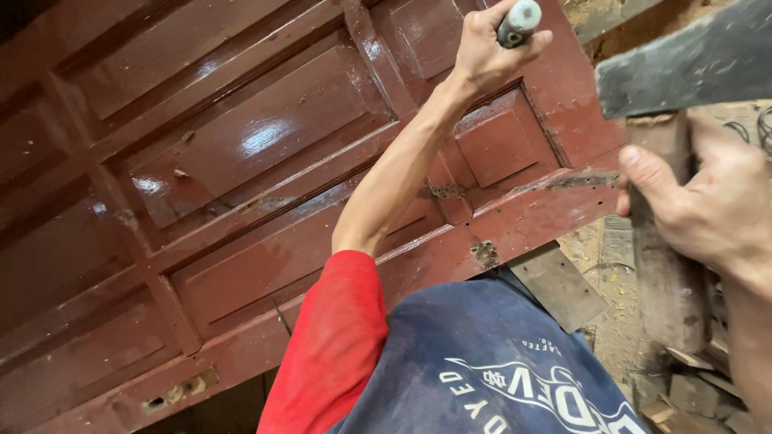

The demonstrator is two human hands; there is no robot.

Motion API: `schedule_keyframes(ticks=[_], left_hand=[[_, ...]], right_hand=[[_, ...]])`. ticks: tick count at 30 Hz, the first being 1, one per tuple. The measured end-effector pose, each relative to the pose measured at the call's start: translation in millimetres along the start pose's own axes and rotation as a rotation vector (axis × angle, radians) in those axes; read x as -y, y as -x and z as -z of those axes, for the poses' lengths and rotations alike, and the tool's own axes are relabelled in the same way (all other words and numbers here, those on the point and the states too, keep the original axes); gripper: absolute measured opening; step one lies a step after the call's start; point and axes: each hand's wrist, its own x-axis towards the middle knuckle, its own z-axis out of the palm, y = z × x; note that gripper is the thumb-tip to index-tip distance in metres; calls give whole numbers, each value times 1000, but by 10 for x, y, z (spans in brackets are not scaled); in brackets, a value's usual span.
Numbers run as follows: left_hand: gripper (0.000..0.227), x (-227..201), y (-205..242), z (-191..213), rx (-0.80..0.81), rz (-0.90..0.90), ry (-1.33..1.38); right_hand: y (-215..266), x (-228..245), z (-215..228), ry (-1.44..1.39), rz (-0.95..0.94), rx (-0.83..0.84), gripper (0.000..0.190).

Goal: The person uses a chisel and mallet to chip away wood from a reddish-brown wooden door. They repeatedly strike the chisel to remove material from the door's surface and edges.

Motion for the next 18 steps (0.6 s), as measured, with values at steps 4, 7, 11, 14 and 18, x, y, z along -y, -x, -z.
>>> schedule_keyframes(ticks=[4,7,11,14,18], left_hand=[[24,-89,-39,133,99,16,41],[23,-122,-43,242,124,60,53],[20,-98,57,251,105,53,93],[23,-73,118,287,70,-87,91],[19,-36,129,487,-192,-6,136]], right_hand=[[-219,132,19,-189,-9,-73,25],[-477,366,-19,-149,58,-138,32],[-924,701,-212,359,161,-41,40],[-1085,771,-403,573,68,169,46],[-1023,648,-332,482,22,186,41]])
